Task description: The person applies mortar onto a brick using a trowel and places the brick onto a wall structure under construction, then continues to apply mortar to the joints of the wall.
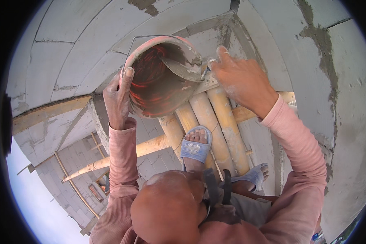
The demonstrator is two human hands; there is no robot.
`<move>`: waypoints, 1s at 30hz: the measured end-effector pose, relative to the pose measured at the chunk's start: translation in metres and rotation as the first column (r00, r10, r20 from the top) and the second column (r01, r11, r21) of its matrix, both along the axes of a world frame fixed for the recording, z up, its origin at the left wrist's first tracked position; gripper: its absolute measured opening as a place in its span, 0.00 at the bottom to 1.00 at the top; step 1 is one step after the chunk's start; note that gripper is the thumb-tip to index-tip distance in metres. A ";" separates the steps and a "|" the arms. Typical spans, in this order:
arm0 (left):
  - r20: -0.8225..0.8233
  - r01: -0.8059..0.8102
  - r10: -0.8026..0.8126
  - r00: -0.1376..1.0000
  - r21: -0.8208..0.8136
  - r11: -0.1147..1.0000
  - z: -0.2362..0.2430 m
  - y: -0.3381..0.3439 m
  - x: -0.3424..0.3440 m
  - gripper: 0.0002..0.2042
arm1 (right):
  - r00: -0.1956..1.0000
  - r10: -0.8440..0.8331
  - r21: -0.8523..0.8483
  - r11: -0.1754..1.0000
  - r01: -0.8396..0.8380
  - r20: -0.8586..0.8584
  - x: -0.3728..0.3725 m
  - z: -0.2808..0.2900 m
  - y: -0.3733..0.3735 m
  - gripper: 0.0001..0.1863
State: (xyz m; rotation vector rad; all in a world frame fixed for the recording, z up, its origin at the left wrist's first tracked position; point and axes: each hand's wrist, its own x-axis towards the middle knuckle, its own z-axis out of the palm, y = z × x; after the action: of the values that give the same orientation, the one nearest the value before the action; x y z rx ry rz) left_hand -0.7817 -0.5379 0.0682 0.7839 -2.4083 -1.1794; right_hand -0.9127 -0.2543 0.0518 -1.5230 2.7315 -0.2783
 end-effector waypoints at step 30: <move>-0.430 0.132 0.134 0.893 0.534 0.835 -0.064 -0.017 0.045 0.25 | 0.178 0.084 -0.141 0.930 0.340 0.980 0.114 -0.092 -0.086 0.28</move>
State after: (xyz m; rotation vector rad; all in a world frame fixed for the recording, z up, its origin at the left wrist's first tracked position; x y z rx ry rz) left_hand -0.7363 -0.5548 0.0041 0.5653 -1.6893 -1.8629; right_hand -0.7991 -0.3404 -0.0397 -0.5719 1.6651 -1.2767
